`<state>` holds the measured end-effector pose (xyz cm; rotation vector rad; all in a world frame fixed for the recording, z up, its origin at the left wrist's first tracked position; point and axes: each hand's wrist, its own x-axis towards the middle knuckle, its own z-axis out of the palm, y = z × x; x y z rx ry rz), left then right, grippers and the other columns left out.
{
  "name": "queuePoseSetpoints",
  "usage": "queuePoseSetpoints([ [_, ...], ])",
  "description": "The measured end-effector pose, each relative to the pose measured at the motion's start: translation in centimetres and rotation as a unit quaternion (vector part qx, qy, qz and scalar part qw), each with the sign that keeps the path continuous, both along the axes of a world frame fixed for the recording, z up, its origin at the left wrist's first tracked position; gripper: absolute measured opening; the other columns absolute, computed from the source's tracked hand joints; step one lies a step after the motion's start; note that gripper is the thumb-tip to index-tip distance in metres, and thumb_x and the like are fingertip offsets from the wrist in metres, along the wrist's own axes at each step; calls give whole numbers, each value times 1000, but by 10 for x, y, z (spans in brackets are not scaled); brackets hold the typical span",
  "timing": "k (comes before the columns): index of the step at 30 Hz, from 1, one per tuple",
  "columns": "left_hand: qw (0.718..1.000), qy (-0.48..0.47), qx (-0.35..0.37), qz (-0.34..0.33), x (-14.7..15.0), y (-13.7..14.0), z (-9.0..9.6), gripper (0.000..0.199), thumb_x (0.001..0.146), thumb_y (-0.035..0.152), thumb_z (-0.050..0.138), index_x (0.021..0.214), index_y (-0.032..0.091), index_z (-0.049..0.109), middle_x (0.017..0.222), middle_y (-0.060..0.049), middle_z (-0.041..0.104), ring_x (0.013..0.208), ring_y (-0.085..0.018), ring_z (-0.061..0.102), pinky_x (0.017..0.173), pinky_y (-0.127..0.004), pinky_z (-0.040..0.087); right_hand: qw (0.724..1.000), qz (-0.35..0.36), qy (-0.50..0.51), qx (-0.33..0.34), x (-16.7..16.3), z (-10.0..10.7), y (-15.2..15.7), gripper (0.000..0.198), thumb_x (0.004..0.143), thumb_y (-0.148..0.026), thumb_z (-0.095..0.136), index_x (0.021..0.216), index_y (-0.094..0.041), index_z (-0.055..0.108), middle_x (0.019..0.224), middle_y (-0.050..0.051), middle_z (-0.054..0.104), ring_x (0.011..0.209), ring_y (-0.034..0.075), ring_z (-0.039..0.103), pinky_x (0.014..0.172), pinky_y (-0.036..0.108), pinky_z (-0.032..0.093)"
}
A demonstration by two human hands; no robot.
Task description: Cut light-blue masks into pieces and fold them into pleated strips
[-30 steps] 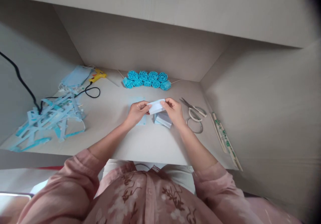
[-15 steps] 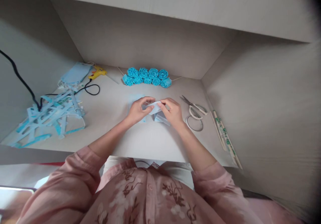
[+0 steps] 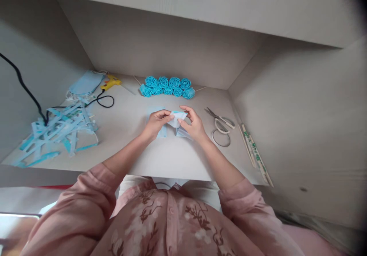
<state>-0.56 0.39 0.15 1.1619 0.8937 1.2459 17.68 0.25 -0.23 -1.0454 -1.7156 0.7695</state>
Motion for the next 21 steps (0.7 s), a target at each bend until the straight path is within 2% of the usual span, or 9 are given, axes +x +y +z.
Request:
queuePoseSetpoints([
  [8, 1000, 12, -4, 28, -1, 5, -3, 25, 65, 39, 79, 73, 16, 71, 66, 2, 60, 54, -8, 43, 54, -23, 34, 999, -26, -16, 19, 6, -4, 6, 46, 82, -35, 64, 126, -21, 59, 92, 3, 66, 92, 19, 64, 94, 35, 47],
  [10, 1000, 1, -11, 29, -1, 5, -2, 27, 64, 40, 80, 74, 16, 71, 66, 2, 61, 52, -7, 43, 53, -22, 35, 999, -35, -22, 22, 6, -3, 5, 46, 83, -35, 64, 126, -21, 60, 91, 4, 67, 90, 18, 64, 93, 34, 47],
  [14, 999, -35, -23, 13, 0, 4, 0, 34, 61, 43, 83, 77, 15, 71, 78, -2, 69, 68, -12, 59, 69, -26, 49, 999, -42, -27, 13, 5, -3, 5, 45, 84, -37, 62, 126, -22, 62, 94, 5, 69, 91, 18, 64, 91, 33, 49],
  [16, 998, -50, -30, 3, 0, 3, 0, 36, 60, 43, 83, 78, 14, 71, 81, -3, 71, 74, -14, 63, 77, -30, 52, 999, -44, -28, 5, 5, -3, 6, 46, 84, -37, 61, 128, -21, 62, 96, 5, 69, 91, 18, 64, 90, 33, 49],
  [21, 997, -65, -37, 2, -2, 3, -1, 34, 62, 41, 83, 77, 14, 71, 79, -3, 70, 73, -14, 64, 79, -30, 52, 1000, -5, 15, -27, 6, -5, 8, 57, 84, -43, 61, 136, -21, 56, 106, 7, 69, 98, 20, 65, 95, 35, 49],
])
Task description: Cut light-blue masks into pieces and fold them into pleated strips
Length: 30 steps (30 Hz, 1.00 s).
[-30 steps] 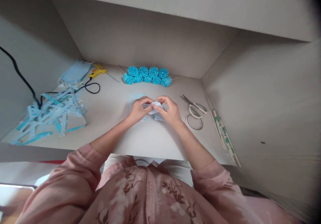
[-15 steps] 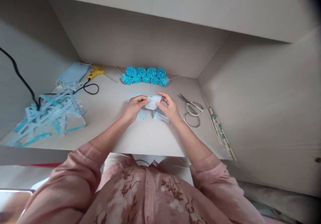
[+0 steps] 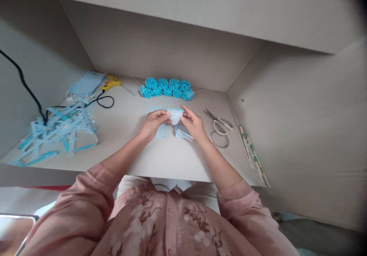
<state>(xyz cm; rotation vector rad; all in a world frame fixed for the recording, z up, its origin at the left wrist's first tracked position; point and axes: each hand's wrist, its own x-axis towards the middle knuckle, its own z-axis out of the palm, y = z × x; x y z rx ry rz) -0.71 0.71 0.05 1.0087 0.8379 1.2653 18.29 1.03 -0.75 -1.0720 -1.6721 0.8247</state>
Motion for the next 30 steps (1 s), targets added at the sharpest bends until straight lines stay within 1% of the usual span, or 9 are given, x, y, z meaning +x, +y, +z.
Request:
queuePoseSetpoints([
  [3, 1000, 5, 4, -2, 1, -1, 1, 32, 63, 41, 82, 76, 14, 70, 78, -3, 70, 72, -13, 63, 78, -29, 52, 998, 51, 34, -30, -1, 0, -1, 73, 80, -51, 67, 143, -21, 48, 115, 9, 69, 108, 23, 65, 100, 38, 48],
  [6, 1000, 8, 7, -14, 2, -3, 2, 31, 63, 40, 83, 74, 15, 69, 76, -1, 69, 70, -12, 63, 76, -27, 51, 997, 54, 32, -38, -3, 0, -3, 80, 75, -53, 72, 144, -21, 47, 120, 10, 68, 111, 24, 64, 101, 39, 48],
  [9, 999, 6, 1, -32, 4, -5, 2, 31, 61, 39, 84, 74, 15, 70, 74, -1, 69, 68, -12, 63, 74, -27, 51, 999, 18, 17, -34, -5, 0, -5, 69, 76, -50, 72, 137, -21, 54, 117, 9, 70, 104, 23, 66, 96, 37, 50],
  [14, 1000, 0, -5, -19, 4, -5, 3, 33, 60, 40, 84, 74, 14, 69, 75, -3, 70, 68, -13, 63, 75, -29, 53, 1000, -10, 8, -23, -7, 3, -5, 40, 77, -43, 69, 110, -20, 70, 100, 5, 74, 90, 19, 67, 87, 33, 51],
  [17, 1000, -2, -5, -12, 4, -5, 3, 35, 60, 41, 84, 75, 13, 69, 76, -3, 70, 70, -13, 64, 76, -30, 54, 999, -31, 12, -24, -7, 3, -3, 33, 75, -42, 70, 98, -19, 72, 91, 4, 74, 85, 18, 66, 84, 32, 51],
  [20, 1000, -8, -7, -14, 3, -4, 3, 34, 61, 41, 83, 75, 13, 69, 76, -2, 69, 71, -13, 64, 74, -29, 54, 999, -40, 18, -31, -6, 3, -2, 30, 74, -42, 70, 94, -19, 72, 88, 3, 73, 83, 18, 65, 82, 32, 51],
  [25, 1000, -19, -5, -15, 2, -4, 3, 35, 60, 42, 84, 74, 15, 67, 75, -1, 68, 69, -12, 63, 70, -27, 55, 999, -16, 14, -32, -4, 0, 0, 32, 76, -43, 69, 98, -19, 71, 90, 3, 72, 85, 18, 65, 83, 32, 51],
  [27, 1000, 2, 3, -13, 2, -5, 5, 36, 61, 43, 83, 75, 15, 66, 74, -1, 67, 67, -13, 64, 68, -27, 55, 1000, 6, 19, -24, -3, 2, -1, 39, 77, -44, 69, 108, -20, 68, 102, 5, 72, 92, 19, 65, 87, 34, 50],
  [30, 998, 60, 18, -10, 4, -8, 8, 35, 62, 43, 80, 75, 14, 65, 69, 0, 66, 62, -12, 62, 64, -26, 53, 1000, 23, 14, 8, -3, 7, -5, 50, 78, -47, 70, 121, -23, 63, 121, 8, 67, 108, 22, 62, 97, 36, 47],
])
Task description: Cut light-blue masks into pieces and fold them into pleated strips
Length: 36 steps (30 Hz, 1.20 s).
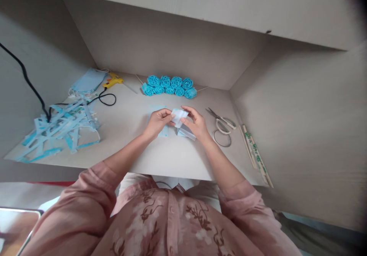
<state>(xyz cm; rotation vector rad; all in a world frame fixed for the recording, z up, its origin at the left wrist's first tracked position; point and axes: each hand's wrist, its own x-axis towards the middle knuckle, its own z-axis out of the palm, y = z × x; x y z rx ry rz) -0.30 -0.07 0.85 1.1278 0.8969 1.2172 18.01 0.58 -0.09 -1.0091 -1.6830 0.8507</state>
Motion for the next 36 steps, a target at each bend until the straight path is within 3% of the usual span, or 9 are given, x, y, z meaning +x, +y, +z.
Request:
queuePoseSetpoints([
  [3, 999, 48, 20, -10, 4, -4, 0, 29, 65, 40, 76, 74, 14, 65, 69, 0, 65, 61, -11, 60, 64, -25, 52, 998, -13, -47, 29, -1, 5, -6, 48, 78, -49, 70, 118, -24, 65, 115, 7, 68, 107, 23, 62, 97, 37, 46],
  [7, 992, 114, 53, -17, 8, -7, -5, 26, 69, 40, 71, 72, 15, 64, 66, 0, 63, 59, -11, 56, 58, -23, 46, 993, -49, -80, 70, -5, 7, -10, 23, 83, -45, 65, 89, -23, 70, 90, 4, 69, 89, 20, 63, 87, 34, 48],
  [9, 984, 159, 81, -14, 8, -7, -7, 26, 73, 42, 67, 74, 15, 65, 66, 0, 63, 57, -11, 54, 54, -21, 42, 993, -71, -66, 72, -5, 7, -10, 22, 85, -42, 62, 80, -22, 68, 82, 3, 68, 82, 18, 63, 83, 32, 48],
  [15, 961, 249, 117, 1, 4, -4, -7, 26, 77, 40, 60, 77, 15, 66, 65, 1, 61, 52, -8, 45, 51, -20, 35, 991, -130, 10, 28, 0, 10, -6, 22, 83, -41, 62, 81, -20, 65, 76, 0, 67, 72, 15, 60, 72, 27, 48],
  [36, 962, 249, 107, 23, 2, -3, -6, 24, 74, 39, 63, 75, 16, 65, 66, 1, 60, 55, -8, 43, 52, -20, 32, 991, -130, 23, 29, 2, 8, -4, 22, 85, -41, 60, 83, -20, 65, 79, 1, 67, 74, 15, 61, 73, 27, 48],
])
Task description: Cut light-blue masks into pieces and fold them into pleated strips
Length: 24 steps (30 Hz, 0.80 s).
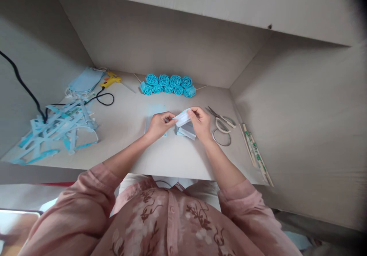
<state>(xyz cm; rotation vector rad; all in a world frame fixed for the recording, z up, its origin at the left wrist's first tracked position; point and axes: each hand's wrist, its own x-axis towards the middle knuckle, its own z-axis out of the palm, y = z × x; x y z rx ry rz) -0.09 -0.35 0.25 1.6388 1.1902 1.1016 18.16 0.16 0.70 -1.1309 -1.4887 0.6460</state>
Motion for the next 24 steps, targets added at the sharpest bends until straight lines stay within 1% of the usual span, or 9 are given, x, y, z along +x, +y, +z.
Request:
queuePoseSetpoints([
  [8, 1000, 5, -8, -2, 0, -1, -1, 25, 74, 40, 62, 75, 15, 65, 66, 1, 60, 55, -8, 44, 51, -20, 31, 1000, -10, 16, -14, 0, -3, 2, 25, 82, -45, 64, 83, -20, 67, 80, 1, 69, 75, 16, 62, 74, 28, 50],
  [15, 1000, 16, -6, -5, 1, 1, -4, 25, 75, 40, 62, 73, 15, 65, 66, 1, 61, 55, -8, 46, 52, -21, 33, 1000, -9, 23, -11, 0, -2, 2, 23, 81, -43, 65, 82, -20, 68, 78, 1, 69, 73, 15, 62, 73, 28, 50],
  [18, 1000, 29, 0, -11, 1, 2, -2, 22, 76, 38, 61, 73, 16, 63, 68, 1, 63, 58, -9, 50, 56, -21, 37, 1000, -14, -17, 16, 1, -1, 1, 22, 82, -42, 64, 82, -20, 68, 80, 1, 70, 75, 16, 62, 74, 28, 49],
  [21, 999, 18, 36, -28, 0, 0, 2, 21, 79, 36, 60, 87, 17, 65, 82, -2, 68, 73, -13, 59, 68, -23, 45, 994, -11, -85, 67, 0, 0, -1, 21, 85, -41, 62, 79, -21, 68, 80, 2, 69, 77, 17, 62, 77, 31, 49],
  [23, 997, 13, 67, -39, 0, -1, 4, 23, 79, 34, 60, 95, 17, 65, 92, -4, 69, 83, -14, 61, 77, -25, 47, 987, 4, -125, 100, -3, 0, -3, 21, 87, -40, 60, 77, -23, 68, 78, 3, 68, 78, 18, 61, 78, 33, 48],
  [24, 996, 14, 79, -41, 0, -1, 4, 23, 79, 33, 60, 96, 17, 66, 94, -4, 69, 85, -15, 61, 80, -26, 47, 984, 13, -142, 111, -4, 1, -4, 21, 88, -39, 60, 77, -24, 68, 78, 3, 68, 79, 19, 61, 79, 34, 48],
])
